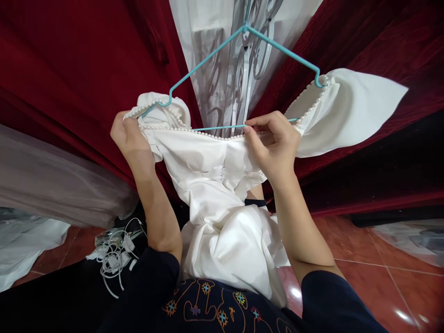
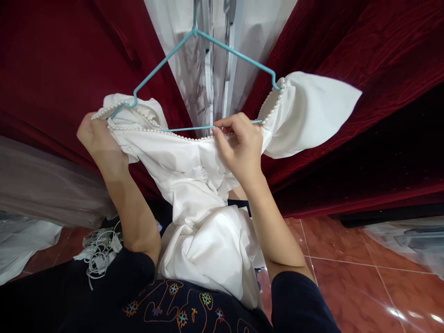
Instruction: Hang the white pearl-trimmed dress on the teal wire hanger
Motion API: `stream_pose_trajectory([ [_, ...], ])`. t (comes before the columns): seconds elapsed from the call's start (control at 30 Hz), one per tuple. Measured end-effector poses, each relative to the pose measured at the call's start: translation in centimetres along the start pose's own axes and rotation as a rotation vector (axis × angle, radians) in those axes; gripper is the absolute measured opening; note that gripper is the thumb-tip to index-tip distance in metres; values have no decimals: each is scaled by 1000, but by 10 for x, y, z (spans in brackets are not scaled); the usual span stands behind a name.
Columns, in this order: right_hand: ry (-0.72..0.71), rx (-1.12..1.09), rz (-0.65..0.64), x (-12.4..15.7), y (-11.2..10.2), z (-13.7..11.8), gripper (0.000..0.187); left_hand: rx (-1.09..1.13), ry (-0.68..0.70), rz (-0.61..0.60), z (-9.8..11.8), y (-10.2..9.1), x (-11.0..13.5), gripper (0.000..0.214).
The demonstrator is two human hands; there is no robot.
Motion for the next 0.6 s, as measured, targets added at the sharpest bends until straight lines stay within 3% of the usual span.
stream_pose_trajectory([
  [0.1, -6, 11, -16, -1, -4, -1, 12, 70, -54, 212, -17, -2, 10, 14],
  [0.2, -7, 7, -18, -2, -5, -2, 11, 73, -115, 227, -24, -5, 21, 8],
  [0.27, -4, 7, -9, -1, -5, -1, 10, -31, -46, 241, -23, -14, 26, 10],
  [0.37, 20, -22, 0, 0, -1, 0, 10, -263, 178, 280, -16, -34, 33, 17],
  [0.5, 86, -74, -8, 3, 6, 1, 15, -375, 266, 196, -11, -47, 47, 14],
  [0.6, 110, -89, -5, 4, 8, 1, 17, -362, 306, 89, -4, -38, 64, 14],
])
Point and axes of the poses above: each hand's wrist, its own x-axis away from the middle knuckle, its own y-axis out of the palm, z = x × y, the point moved 3 cm from there along -x, towards the middle knuckle, and after that the axes turned 9 degrees about z, right-handed, at the moved point
